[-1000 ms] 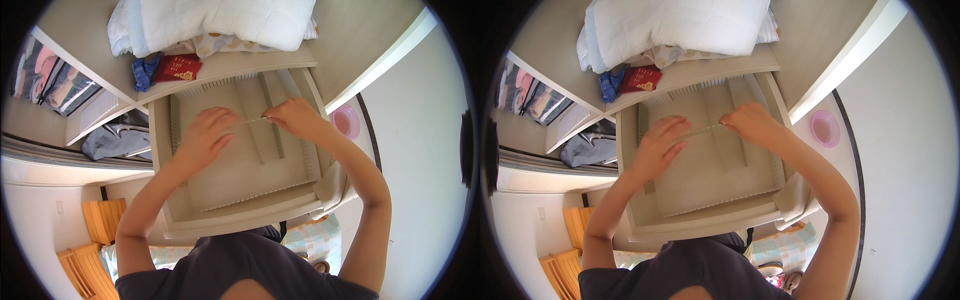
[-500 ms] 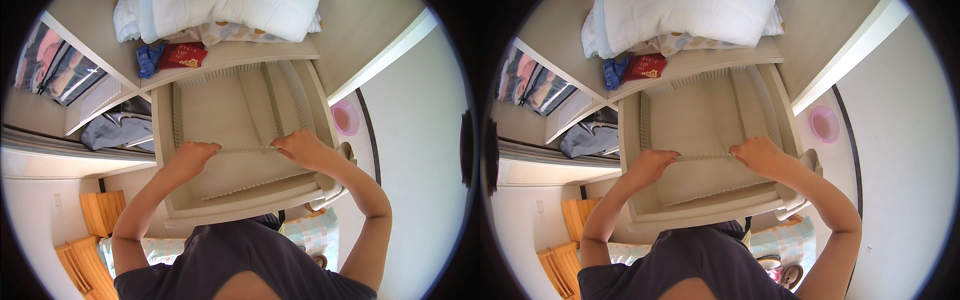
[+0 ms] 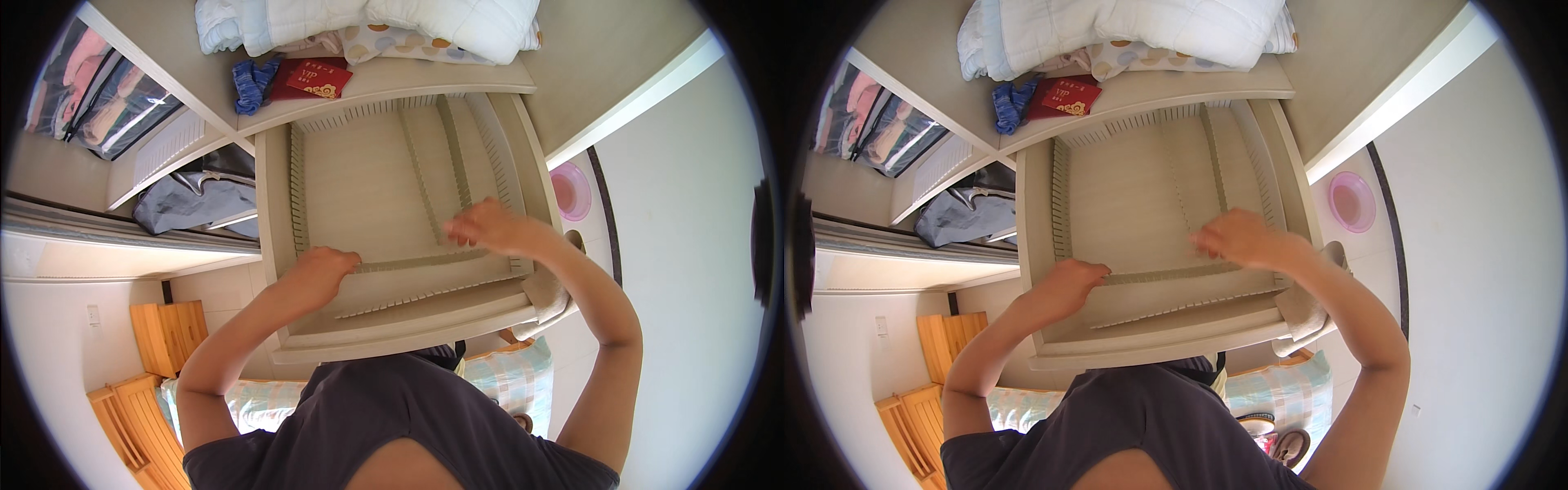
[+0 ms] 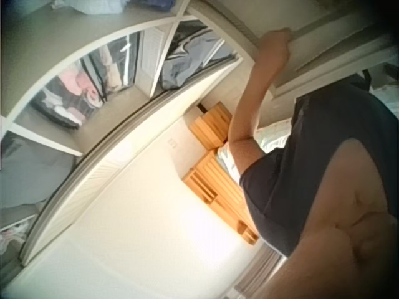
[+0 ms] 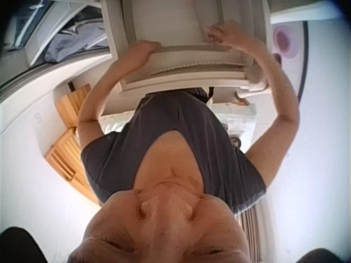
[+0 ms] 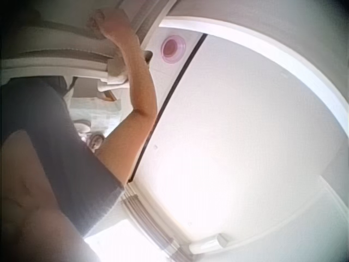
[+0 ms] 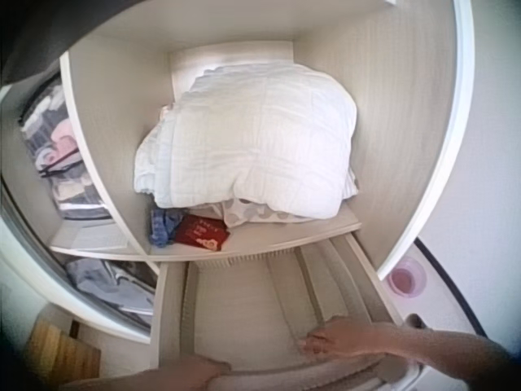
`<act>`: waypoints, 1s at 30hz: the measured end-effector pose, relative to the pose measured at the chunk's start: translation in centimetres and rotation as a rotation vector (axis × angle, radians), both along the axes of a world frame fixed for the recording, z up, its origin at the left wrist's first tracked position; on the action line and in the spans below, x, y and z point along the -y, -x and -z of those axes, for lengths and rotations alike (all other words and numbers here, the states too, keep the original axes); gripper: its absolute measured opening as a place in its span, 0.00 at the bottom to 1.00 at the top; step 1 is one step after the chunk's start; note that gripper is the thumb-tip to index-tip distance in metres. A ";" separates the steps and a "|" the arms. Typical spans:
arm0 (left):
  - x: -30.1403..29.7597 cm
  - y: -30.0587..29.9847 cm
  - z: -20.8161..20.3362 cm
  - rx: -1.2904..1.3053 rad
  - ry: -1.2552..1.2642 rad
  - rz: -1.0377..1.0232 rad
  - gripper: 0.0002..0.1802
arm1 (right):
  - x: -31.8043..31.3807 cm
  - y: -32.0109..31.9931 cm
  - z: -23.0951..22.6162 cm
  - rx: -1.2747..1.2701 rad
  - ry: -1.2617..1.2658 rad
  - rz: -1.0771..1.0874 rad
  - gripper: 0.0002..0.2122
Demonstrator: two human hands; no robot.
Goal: The person adjusts and snaps together plastic dividers inside a drawer by hand.
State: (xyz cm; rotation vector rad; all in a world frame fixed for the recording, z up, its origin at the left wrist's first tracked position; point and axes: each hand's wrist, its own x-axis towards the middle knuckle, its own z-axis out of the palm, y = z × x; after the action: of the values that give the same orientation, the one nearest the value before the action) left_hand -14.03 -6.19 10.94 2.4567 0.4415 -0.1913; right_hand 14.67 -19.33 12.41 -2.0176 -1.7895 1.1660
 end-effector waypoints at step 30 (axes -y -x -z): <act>1.2 -2.1 0.1 0.047 0.193 -0.021 0.10 | 0.4 -4.5 0.1 0.119 0.225 0.121 0.22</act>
State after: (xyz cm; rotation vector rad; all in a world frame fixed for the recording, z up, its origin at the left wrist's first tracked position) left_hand -11.94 -7.42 10.80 2.2624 0.4089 -0.1587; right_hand 19.22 -19.70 12.32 -2.3312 -1.6231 1.2853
